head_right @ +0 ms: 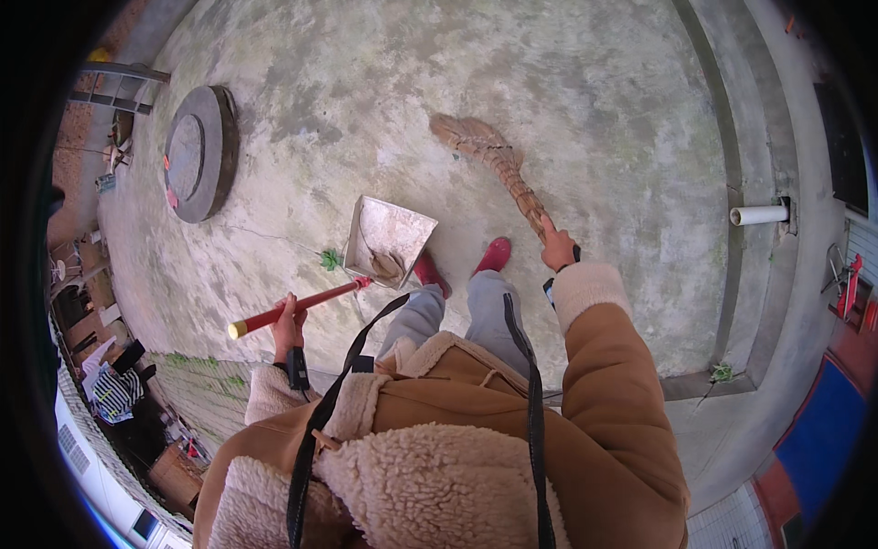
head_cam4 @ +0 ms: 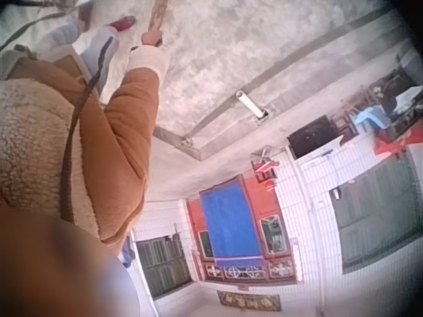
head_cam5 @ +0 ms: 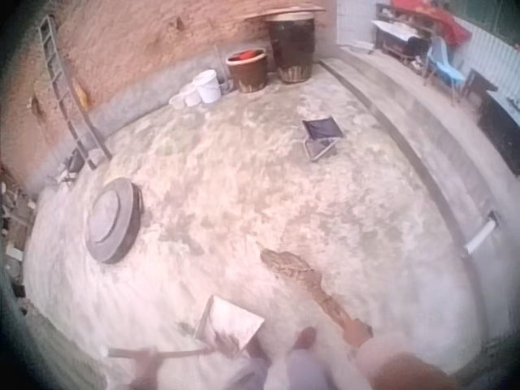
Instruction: The person sweeps debris from a concrete courtyard and tiled steps into a dustpan using a broom. They move between areas, sweep along edges and stairs, and collect the debris into the dustpan.
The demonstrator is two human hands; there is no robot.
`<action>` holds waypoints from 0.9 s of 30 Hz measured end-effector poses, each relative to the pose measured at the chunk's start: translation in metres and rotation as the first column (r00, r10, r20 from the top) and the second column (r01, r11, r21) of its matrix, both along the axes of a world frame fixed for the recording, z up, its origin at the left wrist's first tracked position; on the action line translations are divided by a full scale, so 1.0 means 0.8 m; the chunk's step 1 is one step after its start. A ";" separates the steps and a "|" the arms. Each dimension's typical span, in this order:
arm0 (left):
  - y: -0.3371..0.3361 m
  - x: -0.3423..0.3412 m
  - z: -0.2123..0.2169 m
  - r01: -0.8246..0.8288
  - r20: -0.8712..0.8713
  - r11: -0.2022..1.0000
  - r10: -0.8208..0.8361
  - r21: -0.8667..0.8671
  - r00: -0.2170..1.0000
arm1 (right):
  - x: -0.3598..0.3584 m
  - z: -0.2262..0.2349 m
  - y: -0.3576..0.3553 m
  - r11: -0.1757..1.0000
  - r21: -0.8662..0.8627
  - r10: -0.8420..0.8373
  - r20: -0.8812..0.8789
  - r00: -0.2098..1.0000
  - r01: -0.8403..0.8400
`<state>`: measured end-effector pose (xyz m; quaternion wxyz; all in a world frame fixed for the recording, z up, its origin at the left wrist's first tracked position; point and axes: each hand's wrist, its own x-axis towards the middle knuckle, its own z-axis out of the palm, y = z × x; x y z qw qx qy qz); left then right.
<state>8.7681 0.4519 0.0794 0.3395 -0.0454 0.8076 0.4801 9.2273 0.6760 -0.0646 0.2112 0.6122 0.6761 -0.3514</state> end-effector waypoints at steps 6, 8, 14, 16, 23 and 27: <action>-0.016 -0.041 -0.019 0.097 0.004 0.994 -0.097 -0.054 0.995 | 0.038 0.072 -0.125 0.906 -0.139 -0.424 -0.273 0.864 0.400; -0.017 -0.054 -0.028 0.136 -0.009 0.986 -0.137 -0.100 0.991 | 0.034 0.092 -0.165 0.739 -0.298 -0.673 -0.326 0.664 0.604; 0.004 -0.071 -0.099 0.280 -0.030 0.960 -0.279 0.018 0.960 | -0.034 0.079 -0.220 0.258 -0.598 -0.957 -0.268 0.114 0.758; 0.014 -0.074 -0.126 0.342 -0.013 0.939 -0.342 0.036 0.940 | -0.063 0.066 -0.225 0.266 -0.584 -0.961 -0.219 0.166 0.767; 0.055 -0.071 -0.195 0.580 -0.272 0.799 -0.529 0.161 0.804 | -0.122 0.068 -0.235 0.425 -0.568 -0.903 -0.215 0.371 0.705; 0.063 -0.080 -0.224 0.588 -0.199 0.803 -0.562 0.103 0.803 | -0.132 0.074 -0.226 0.551 -0.501 -0.832 -0.272 0.483 0.667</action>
